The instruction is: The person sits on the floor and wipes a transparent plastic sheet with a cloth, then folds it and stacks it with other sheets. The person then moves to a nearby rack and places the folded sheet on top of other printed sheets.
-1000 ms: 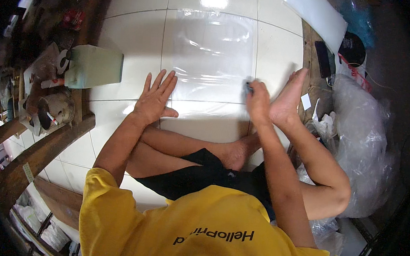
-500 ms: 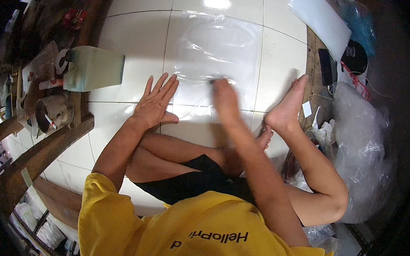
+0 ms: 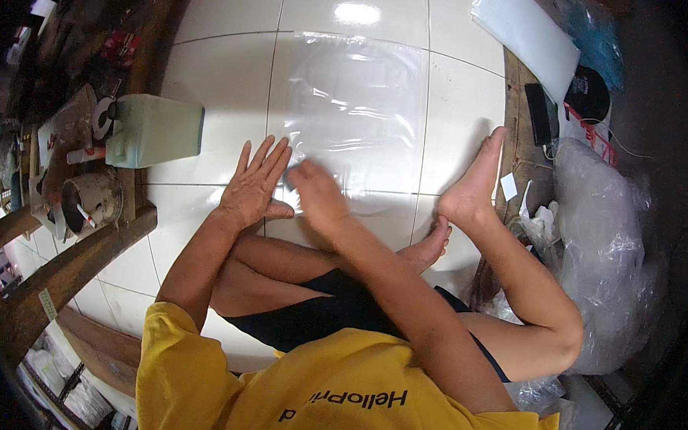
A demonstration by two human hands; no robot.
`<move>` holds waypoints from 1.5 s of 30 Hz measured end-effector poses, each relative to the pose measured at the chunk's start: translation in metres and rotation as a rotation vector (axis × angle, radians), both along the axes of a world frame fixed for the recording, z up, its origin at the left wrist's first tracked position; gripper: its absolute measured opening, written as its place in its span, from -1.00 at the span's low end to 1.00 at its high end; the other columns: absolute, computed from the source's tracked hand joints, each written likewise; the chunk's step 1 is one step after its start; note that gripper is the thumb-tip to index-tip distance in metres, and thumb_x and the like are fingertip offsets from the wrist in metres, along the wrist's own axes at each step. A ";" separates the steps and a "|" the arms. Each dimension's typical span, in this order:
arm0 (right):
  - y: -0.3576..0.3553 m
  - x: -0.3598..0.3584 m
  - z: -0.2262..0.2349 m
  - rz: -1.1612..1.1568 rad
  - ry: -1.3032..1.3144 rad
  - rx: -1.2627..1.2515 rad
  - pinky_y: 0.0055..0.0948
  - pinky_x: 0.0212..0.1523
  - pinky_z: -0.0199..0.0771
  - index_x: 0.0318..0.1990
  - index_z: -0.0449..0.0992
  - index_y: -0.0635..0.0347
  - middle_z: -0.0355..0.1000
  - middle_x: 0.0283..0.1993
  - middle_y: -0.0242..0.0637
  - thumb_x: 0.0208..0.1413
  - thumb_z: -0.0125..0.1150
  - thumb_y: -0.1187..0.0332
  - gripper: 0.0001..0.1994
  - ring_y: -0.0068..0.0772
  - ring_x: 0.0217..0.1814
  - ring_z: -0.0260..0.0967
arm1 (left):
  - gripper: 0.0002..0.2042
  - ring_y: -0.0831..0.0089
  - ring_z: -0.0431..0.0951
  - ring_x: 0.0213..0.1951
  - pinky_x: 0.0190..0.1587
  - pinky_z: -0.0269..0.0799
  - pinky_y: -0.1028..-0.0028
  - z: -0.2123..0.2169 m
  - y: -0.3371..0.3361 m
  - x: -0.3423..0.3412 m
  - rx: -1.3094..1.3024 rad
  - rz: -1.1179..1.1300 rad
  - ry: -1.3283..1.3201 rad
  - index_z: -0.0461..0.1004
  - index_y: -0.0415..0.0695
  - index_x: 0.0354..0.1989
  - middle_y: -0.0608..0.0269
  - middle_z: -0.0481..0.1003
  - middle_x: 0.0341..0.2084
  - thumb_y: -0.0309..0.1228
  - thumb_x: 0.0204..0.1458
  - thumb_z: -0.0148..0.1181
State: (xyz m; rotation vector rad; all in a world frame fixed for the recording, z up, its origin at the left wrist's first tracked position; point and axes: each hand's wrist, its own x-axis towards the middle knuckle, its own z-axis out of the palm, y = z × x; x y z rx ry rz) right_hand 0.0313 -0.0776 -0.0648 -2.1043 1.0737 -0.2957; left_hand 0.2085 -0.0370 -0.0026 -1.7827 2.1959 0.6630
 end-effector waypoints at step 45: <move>-0.162 -0.113 0.023 -0.367 0.108 -0.381 -0.05 -0.04 0.43 -0.17 0.53 0.30 0.44 -0.14 0.03 -0.02 0.17 0.60 -0.78 0.13 -0.07 0.40 | 0.31 0.13 -0.40 0.54 0.51 -0.40 0.03 0.008 0.008 -0.024 0.284 0.138 -0.276 -0.29 -0.28 0.51 -0.01 -0.37 0.53 0.38 -0.22 0.30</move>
